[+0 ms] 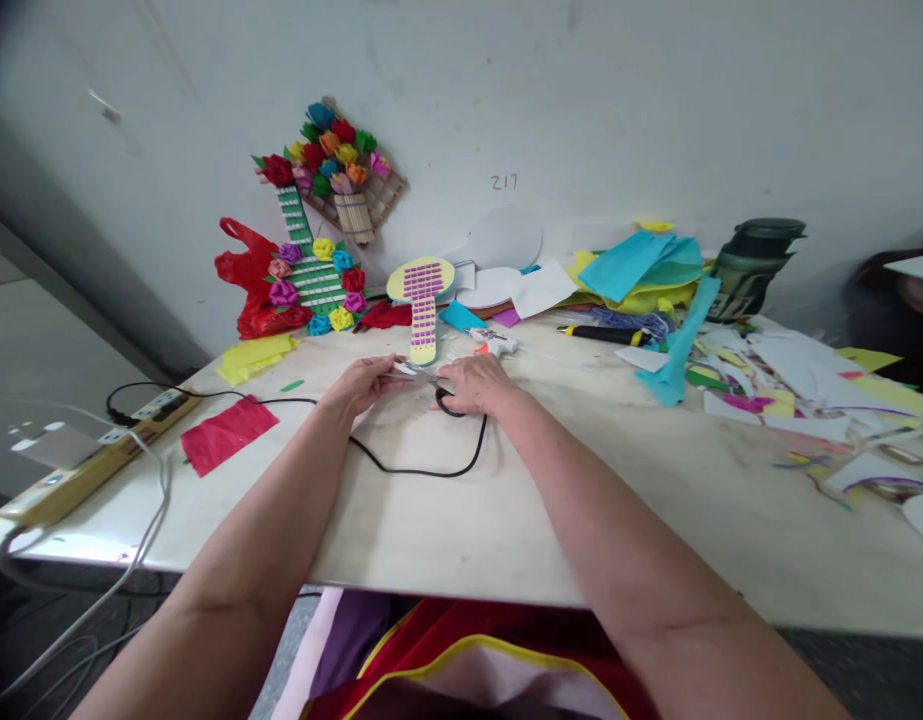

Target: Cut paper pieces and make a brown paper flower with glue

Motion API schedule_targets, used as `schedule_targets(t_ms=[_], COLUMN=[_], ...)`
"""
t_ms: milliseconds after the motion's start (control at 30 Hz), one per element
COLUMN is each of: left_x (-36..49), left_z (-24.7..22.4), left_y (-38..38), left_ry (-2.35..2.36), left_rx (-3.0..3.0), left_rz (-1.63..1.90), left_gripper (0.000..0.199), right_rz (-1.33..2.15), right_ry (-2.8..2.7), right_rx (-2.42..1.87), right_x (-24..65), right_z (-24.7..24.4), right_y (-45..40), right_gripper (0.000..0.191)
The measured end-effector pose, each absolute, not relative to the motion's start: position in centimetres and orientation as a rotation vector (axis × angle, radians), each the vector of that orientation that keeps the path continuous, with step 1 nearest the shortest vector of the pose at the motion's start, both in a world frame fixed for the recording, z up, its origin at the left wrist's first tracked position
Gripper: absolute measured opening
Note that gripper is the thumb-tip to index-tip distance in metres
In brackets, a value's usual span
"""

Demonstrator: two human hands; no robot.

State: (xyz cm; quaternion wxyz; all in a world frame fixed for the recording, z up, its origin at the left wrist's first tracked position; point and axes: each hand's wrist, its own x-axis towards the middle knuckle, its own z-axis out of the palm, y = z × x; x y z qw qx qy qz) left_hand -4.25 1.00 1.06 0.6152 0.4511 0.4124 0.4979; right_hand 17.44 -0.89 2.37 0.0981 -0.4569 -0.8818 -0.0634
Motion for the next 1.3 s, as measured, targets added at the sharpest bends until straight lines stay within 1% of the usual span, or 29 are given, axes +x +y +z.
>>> schedule_targets(t_ms=[600, 933, 1300], left_x=[-4.01, -4.33, -4.4], left_z=[1.14, 1.21, 1.26], left_y=[1.11, 1.17, 1.08], left_ry=[0.932, 0.913, 0.895], left_rx=[0.902, 0.842, 0.803], left_rz=[1.16, 1.113, 1.106], left_gripper=[0.018, 0.021, 0.025], right_rz=[-0.264, -0.194, -0.147], right_ry=[-2.637, -2.625, -2.605], right_rx=[-1.362, -1.376, -1.341], right_x=[17.26, 17.11, 17.21], right_z=[2.84, 2.97, 2.57], right_y=[-1.29, -1.37, -0.98], right_gripper=[0.054, 0.051, 0.053])
